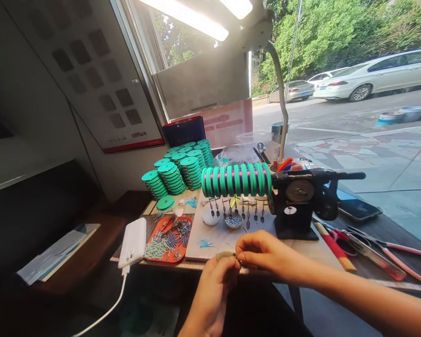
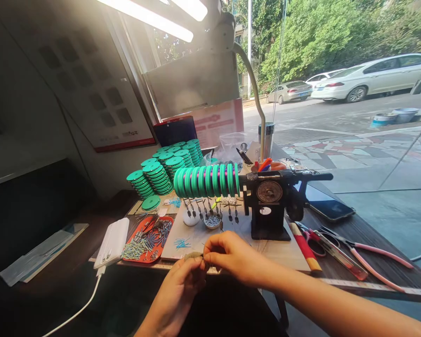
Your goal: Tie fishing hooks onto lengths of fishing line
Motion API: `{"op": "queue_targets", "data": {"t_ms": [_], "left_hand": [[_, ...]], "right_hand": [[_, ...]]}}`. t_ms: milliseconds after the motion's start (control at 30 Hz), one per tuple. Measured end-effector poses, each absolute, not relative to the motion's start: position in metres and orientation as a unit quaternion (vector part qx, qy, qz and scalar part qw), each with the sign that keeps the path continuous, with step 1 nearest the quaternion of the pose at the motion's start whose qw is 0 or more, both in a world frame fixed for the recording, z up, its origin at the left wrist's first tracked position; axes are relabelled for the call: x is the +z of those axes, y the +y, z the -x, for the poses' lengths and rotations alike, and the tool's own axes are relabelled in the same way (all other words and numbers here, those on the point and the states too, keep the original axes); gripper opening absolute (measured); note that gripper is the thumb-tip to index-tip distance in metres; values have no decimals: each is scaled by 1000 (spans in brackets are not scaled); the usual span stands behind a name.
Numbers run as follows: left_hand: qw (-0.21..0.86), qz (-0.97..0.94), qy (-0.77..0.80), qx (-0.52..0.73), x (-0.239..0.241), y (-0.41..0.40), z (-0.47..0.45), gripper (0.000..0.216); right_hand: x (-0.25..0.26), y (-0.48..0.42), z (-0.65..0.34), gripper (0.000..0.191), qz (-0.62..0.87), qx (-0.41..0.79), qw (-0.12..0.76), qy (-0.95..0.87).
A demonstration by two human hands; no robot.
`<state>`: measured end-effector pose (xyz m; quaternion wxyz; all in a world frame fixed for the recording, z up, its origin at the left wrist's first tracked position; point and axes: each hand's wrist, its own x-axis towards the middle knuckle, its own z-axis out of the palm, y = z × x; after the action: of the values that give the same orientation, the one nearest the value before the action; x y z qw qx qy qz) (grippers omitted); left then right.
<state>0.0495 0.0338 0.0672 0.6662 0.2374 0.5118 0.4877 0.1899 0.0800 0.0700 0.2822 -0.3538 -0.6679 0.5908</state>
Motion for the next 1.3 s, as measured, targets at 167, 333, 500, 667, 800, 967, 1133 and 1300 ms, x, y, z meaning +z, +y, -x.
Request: {"op": "queue_targets", "data": {"t_ms": [167,333,500,667,800,967,1133,1300], "left_hand": [[663,-236,514,490,68,33,-50,11],[604,-342,515,503,67,33,-52,12],[498,-426,559,508,59,32,-50,16],[428,-528,555,479,55,31,-47,16],[405,-566,532,482,55,29,-48,15],[362,-579,540,492,56,27,-47,12],[257,-640,545,477,56,24,-49,13],[181,-676,533,476,55,24,-51,14]], "right_hand": [[76,78,-190,11,366,464,292,-752],[77,78,-191,11,371,425,279,-777],[75,79,-193,12,371,422,265,-784],[76,78,-193,11,374,442,255,-774],[77,79,-193,11,363,528,241,-729],[74,80,-194,13,359,542,235,-723],[75,81,-194,11,361,529,228,-733],[80,82,-194,11,364,532,209,-736]]}}
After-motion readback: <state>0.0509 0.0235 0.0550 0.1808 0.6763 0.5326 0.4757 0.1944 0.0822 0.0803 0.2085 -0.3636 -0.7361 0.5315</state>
